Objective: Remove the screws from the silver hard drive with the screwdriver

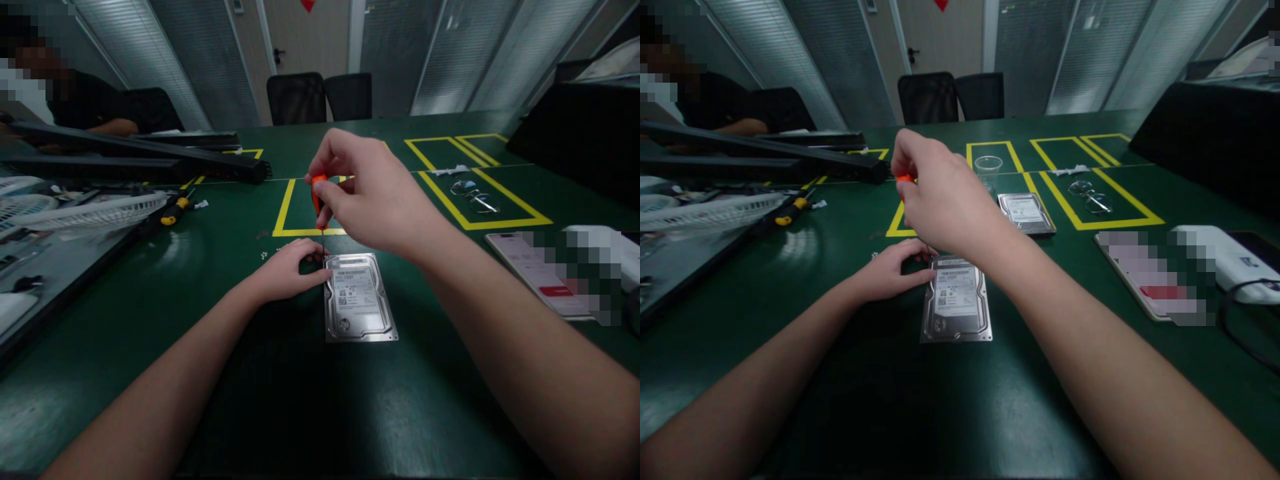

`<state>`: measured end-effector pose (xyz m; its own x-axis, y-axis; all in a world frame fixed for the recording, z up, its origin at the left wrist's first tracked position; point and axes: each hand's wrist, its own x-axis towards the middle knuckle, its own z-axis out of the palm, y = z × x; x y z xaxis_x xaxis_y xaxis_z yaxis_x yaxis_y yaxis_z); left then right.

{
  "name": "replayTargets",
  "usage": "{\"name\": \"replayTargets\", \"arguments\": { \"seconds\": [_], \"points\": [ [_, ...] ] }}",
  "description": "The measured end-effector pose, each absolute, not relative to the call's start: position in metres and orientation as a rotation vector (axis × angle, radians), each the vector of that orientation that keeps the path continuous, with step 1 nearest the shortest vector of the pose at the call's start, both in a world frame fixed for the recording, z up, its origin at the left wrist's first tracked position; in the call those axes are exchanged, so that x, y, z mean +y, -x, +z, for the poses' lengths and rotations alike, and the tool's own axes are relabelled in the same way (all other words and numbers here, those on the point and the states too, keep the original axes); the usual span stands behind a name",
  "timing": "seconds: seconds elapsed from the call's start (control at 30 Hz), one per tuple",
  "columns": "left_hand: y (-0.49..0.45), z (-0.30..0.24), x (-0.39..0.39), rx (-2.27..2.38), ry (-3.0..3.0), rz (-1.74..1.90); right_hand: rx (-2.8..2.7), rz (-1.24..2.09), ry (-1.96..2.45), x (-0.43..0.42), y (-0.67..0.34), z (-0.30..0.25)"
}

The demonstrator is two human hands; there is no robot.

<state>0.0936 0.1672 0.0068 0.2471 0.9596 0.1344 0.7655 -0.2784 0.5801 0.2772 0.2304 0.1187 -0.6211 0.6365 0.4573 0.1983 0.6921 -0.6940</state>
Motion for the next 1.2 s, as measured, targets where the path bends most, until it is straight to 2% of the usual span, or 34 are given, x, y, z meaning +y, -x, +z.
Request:
{"name": "replayTargets", "arguments": {
  "seconds": [1.2],
  "points": [
    [-0.0931,0.0073,0.1673,1.574,-2.151,0.668,-2.186,0.671,0.596,0.2273,-0.2783,0.1219]
  ]
}}
